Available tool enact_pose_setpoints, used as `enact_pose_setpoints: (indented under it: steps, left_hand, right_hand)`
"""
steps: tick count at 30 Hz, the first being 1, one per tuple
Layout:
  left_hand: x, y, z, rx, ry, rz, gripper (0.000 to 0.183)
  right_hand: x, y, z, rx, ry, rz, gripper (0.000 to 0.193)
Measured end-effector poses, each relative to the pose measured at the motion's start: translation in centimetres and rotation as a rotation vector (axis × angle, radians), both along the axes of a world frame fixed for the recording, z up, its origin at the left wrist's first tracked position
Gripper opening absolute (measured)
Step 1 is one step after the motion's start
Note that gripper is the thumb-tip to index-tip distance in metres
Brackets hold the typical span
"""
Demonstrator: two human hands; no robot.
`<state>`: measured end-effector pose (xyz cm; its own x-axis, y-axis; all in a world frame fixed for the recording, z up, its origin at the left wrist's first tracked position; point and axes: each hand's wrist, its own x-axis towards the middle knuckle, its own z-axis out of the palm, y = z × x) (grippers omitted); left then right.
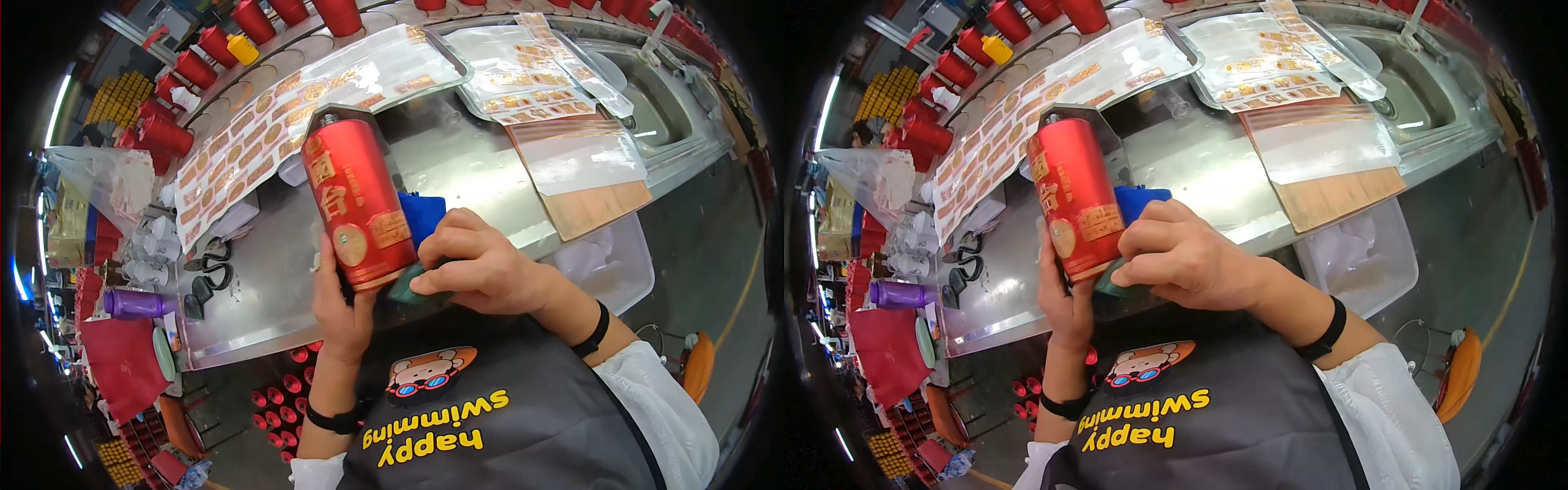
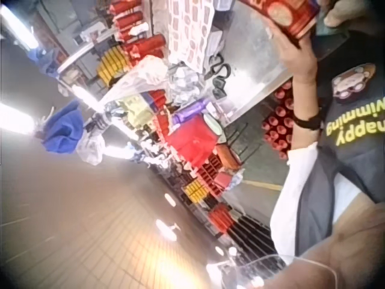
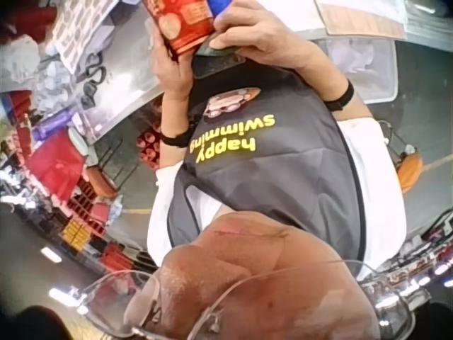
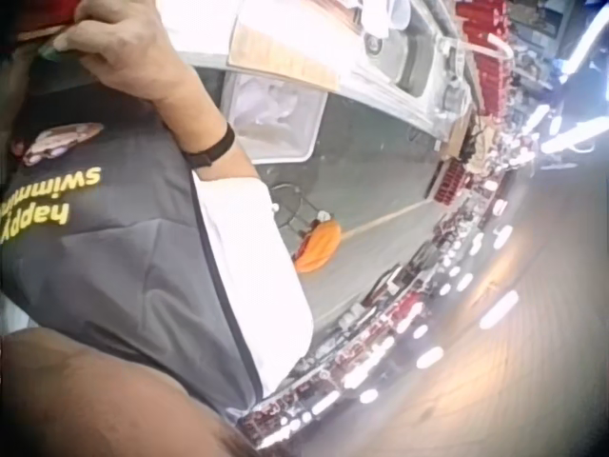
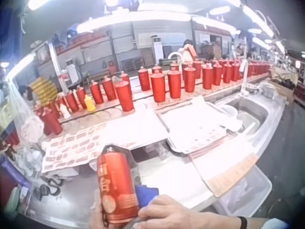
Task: Applying decorative gold and red labels to red liquor bottles and smoothing them with tools on an assembly line.
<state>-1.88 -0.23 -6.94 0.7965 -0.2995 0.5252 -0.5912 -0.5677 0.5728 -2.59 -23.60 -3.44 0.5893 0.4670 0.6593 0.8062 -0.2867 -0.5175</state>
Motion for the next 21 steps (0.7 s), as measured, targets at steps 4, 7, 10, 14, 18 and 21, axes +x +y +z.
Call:
enact_pose_setpoints:
  steps: [4, 7, 10, 14, 18, 21]
  left_hand:
    - [-0.3, -0.9, 2.9, 0.206, -0.085, 0.026, 0.081]
    - [0.5, -1.8, 4.0, 0.471, -0.223, 0.004, 0.082]
    - [0.4, -0.4, 1.2, 0.133, -0.13, 0.001, 0.076]
    - [-0.2, 0.2, 0.6, -0.024, 0.0, -0.021, 0.077]
    - [0.3, -1.6, 4.2, 0.49, -0.267, 0.051, 0.076]
    - [1.1, -0.8, 2.7, 0.285, -0.303, -0.015, 0.076]
  right_hand:
    - [0.0, -0.4, -0.1, -0.006, 0.018, -0.002, 0.043]
    - [0.0, -0.5, -0.2, 0.014, 0.004, -0.022, 0.043]
    - [0.0, -0.2, -0.1, 0.017, 0.005, -0.016, 0.044]
    - [0.1, -0.2, -0.2, 0.014, 0.013, -0.002, 0.043]
    - [-0.1, -0.3, -0.1, -0.005, 0.002, -0.023, 0.043]
    - [-0.1, -0.1, -0.3, 0.02, 0.003, -0.016, 0.044]
